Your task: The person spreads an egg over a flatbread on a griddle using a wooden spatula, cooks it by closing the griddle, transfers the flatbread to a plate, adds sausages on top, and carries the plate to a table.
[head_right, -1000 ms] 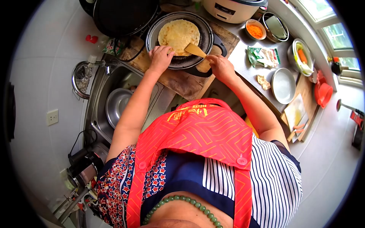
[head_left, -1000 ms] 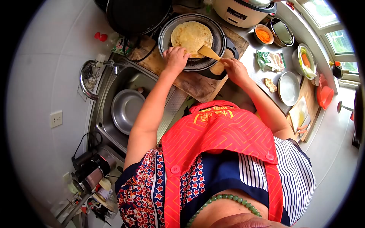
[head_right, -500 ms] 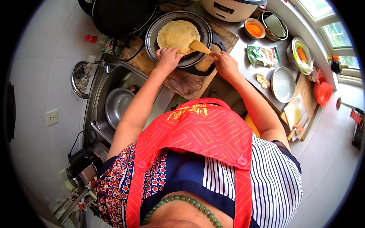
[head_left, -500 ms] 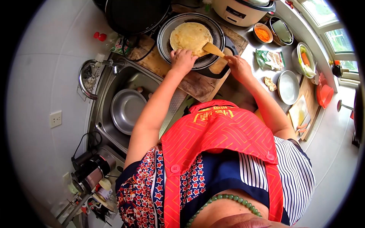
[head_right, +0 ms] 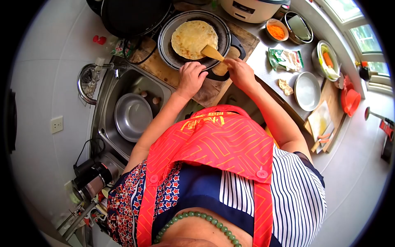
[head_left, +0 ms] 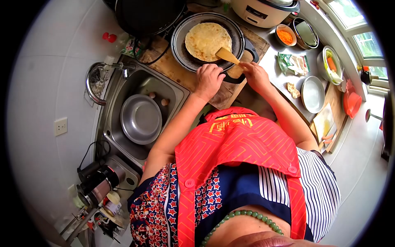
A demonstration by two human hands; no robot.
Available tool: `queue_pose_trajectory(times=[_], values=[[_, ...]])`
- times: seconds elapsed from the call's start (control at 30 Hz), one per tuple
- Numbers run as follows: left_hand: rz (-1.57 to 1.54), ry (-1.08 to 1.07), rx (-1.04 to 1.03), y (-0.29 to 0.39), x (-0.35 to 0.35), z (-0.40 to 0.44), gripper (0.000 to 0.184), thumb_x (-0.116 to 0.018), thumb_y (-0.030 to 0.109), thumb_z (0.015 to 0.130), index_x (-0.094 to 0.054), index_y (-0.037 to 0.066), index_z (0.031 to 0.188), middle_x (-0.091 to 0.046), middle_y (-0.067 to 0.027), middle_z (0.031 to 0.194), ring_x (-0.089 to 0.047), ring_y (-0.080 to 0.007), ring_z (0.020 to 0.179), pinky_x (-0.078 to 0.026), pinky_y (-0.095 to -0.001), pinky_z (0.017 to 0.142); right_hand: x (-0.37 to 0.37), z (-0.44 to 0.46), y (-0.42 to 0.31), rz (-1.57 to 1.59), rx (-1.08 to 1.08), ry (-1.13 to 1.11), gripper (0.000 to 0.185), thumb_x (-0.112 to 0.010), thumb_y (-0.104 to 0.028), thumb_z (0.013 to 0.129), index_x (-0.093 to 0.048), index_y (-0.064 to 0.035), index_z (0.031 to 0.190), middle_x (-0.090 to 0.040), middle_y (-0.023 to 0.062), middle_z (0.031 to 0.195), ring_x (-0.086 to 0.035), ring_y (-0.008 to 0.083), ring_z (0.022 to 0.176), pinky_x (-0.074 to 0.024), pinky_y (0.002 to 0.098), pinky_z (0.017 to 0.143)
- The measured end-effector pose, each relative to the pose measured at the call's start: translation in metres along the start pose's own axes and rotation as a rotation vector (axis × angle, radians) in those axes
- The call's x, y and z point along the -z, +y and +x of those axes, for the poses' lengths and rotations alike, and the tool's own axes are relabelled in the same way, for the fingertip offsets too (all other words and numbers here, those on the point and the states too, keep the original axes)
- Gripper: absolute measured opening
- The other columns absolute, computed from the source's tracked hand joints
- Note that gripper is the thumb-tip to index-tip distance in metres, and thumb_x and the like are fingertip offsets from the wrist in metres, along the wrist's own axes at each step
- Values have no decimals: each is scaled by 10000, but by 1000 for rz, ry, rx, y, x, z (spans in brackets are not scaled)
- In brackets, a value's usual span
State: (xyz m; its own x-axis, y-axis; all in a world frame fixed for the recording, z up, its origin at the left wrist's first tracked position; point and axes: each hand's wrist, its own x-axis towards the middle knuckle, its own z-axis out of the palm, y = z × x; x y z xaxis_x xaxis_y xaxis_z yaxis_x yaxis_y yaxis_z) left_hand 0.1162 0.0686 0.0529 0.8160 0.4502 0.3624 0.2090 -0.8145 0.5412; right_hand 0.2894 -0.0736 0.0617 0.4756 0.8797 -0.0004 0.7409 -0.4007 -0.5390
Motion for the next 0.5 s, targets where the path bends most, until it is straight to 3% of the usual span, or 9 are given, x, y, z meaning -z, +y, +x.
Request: queue_pose_trajectory(times=[0.3, 0.5], values=[[-165, 51, 23, 9, 12, -31, 159, -684, 122, 765, -650, 52, 904, -596, -74, 932, -549, -277, 907, -441, -382, 815, 33, -11, -33, 167, 89, -179, 239, -563, -104, 817, -676, -69, 1025, -660, 164, 918, -626, 351, 873, -495, 436, 768], [-153, 124, 117, 2, 28, -46, 159, -677, 113, 782, -652, 38, 920, -607, -97, 945, -560, -292, 896, -456, -381, 803, 16, 2, -61, 44, 195, -295, 292, -493, -42, 782, -666, -20, 1016, -643, 230, 873, -612, 386, 883, -479, 464, 786]])
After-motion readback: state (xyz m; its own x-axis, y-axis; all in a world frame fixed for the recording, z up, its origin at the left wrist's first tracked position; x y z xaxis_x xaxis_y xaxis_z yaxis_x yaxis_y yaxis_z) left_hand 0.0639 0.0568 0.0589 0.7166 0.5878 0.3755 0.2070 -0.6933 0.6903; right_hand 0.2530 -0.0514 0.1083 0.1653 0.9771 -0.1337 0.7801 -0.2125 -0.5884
